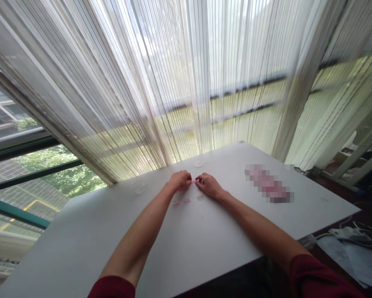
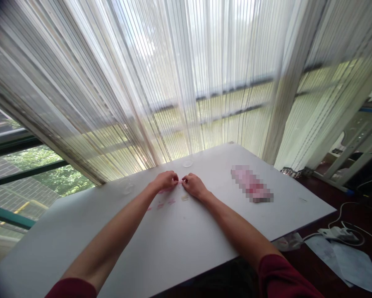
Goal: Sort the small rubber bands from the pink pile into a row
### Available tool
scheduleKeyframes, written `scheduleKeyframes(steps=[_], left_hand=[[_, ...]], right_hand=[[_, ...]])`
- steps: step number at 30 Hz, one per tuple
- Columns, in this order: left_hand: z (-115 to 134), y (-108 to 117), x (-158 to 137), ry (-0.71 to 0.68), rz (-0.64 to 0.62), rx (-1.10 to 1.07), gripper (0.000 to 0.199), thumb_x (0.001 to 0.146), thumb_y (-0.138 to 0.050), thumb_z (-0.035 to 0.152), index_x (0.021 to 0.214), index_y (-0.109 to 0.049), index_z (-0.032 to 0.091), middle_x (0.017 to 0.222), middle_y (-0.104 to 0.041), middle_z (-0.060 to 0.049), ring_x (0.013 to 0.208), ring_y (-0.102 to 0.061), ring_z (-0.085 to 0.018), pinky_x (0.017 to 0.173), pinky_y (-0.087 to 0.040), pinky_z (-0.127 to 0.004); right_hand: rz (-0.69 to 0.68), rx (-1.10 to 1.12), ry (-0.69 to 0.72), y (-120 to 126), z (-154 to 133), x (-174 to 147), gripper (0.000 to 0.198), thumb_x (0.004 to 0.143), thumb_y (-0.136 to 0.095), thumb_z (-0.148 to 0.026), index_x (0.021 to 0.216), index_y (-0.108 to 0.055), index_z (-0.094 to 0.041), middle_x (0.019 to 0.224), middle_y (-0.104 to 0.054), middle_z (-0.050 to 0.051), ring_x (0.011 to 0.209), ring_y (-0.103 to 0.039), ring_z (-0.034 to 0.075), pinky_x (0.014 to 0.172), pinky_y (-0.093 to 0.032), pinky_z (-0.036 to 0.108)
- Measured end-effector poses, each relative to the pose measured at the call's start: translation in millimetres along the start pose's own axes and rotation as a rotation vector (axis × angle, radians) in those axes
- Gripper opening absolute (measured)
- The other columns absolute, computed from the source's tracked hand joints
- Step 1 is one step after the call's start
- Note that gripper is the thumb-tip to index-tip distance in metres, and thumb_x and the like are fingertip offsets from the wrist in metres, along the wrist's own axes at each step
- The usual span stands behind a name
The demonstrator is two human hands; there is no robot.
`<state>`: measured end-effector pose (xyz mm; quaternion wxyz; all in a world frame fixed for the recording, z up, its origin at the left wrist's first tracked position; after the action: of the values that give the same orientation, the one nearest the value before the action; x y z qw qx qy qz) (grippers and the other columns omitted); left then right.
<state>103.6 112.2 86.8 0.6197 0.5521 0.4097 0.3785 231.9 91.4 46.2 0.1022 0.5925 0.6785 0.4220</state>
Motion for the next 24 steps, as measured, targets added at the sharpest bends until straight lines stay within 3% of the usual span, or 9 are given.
scheduleKeyframes(steps=[13, 24], left_hand=[[-13.5, 14.6, -6.1, 0.017, 0.100, -0.122, 0.021, 0.082, -0.058, 0.030, 0.095, -0.073, 0.022, 0.098, -0.074, -0.004, 0.090, -0.066, -0.022, 0.077, -0.052, -0.027], [-15.9, 13.6, -6.5, -0.068, 0.160, -0.316, 0.023, 0.085, -0.057, 0.028, 0.097, -0.073, 0.018, 0.093, -0.076, -0.004, 0.082, -0.068, -0.017, 0.077, -0.054, -0.026]], right_hand=[[0.009, 0.016, 0.018, 1.8, -3.6, 0.2, 0.012, 0.086, -0.065, -0.021, 0.093, -0.074, -0.018, 0.084, -0.065, 0.004, 0.071, -0.061, 0.013, 0.074, -0.048, 0.025], [0.070, 0.208, 0.032, 6.4, -2.6, 2.5, 0.017, 0.087, -0.060, -0.026, 0.096, -0.073, -0.019, 0.083, -0.074, 0.003, 0.068, -0.064, 0.014, 0.071, -0.051, 0.026]])
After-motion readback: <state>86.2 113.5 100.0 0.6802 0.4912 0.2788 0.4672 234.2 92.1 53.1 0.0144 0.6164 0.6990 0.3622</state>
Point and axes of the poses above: each hand's wrist, its own x-axis towards the middle knuckle, its own y-axis out of the back of the hand, z = x × y, the point moved 6 cm from there along x, towards the middle knuckle
